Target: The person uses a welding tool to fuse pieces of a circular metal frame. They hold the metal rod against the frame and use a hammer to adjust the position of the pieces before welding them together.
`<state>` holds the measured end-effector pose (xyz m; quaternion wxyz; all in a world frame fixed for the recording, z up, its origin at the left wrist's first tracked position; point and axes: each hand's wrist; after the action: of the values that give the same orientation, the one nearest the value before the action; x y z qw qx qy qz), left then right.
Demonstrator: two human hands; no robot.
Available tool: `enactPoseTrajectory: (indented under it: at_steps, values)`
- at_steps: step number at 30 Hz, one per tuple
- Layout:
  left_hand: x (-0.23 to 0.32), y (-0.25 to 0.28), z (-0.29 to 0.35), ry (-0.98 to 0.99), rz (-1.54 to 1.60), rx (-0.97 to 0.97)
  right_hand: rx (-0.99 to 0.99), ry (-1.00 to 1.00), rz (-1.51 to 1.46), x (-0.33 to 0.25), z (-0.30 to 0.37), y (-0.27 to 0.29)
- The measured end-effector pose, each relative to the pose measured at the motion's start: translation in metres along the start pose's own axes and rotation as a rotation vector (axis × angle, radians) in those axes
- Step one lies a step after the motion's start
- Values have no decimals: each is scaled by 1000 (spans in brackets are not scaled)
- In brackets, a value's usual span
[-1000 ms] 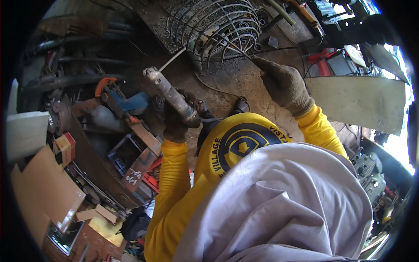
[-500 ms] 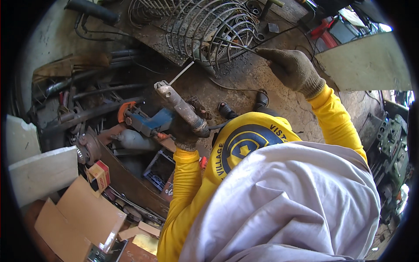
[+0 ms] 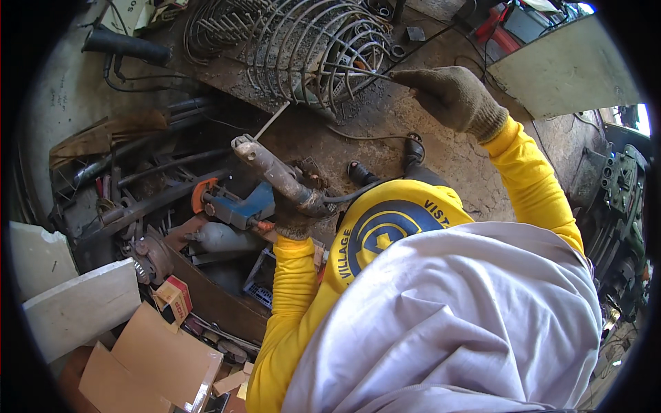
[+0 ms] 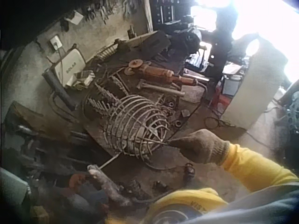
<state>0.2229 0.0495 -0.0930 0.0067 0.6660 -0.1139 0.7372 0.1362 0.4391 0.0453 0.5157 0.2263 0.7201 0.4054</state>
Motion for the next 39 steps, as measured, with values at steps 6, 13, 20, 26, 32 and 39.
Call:
enactPoseTrajectory:
  at_steps: [6, 13, 20, 26, 32, 39]
  values:
    - [8, 5, -8, 230, 238, -34, 31, 7, 16, -5, 1, -1]
    - [11, 21, -23, 138, 262, -141, 1, -80, 125, -62, 17, 40]
    - [12, 16, -44, -325, -144, -71, -99, -284, -291, -99, 23, -36]
    - [66, -19, -39, -262, -9, 192, -164, 79, -354, -73, -5, -40]
    - [89, 49, -26, 204, 340, -54, 594, -190, 457, 109, -128, 11]
    - [125, 82, -31, 32, -64, -160, -170, -501, 568, 132, -203, 4]
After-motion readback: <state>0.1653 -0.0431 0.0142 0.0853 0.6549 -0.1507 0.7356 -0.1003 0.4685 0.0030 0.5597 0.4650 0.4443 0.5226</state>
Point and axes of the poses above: each hand's wrist, its own z-axis away from the middle knuckle, its own y-axis out of the back of the hand, x = y × z, and after that the axes turned 8 degrees about -y, right-handed
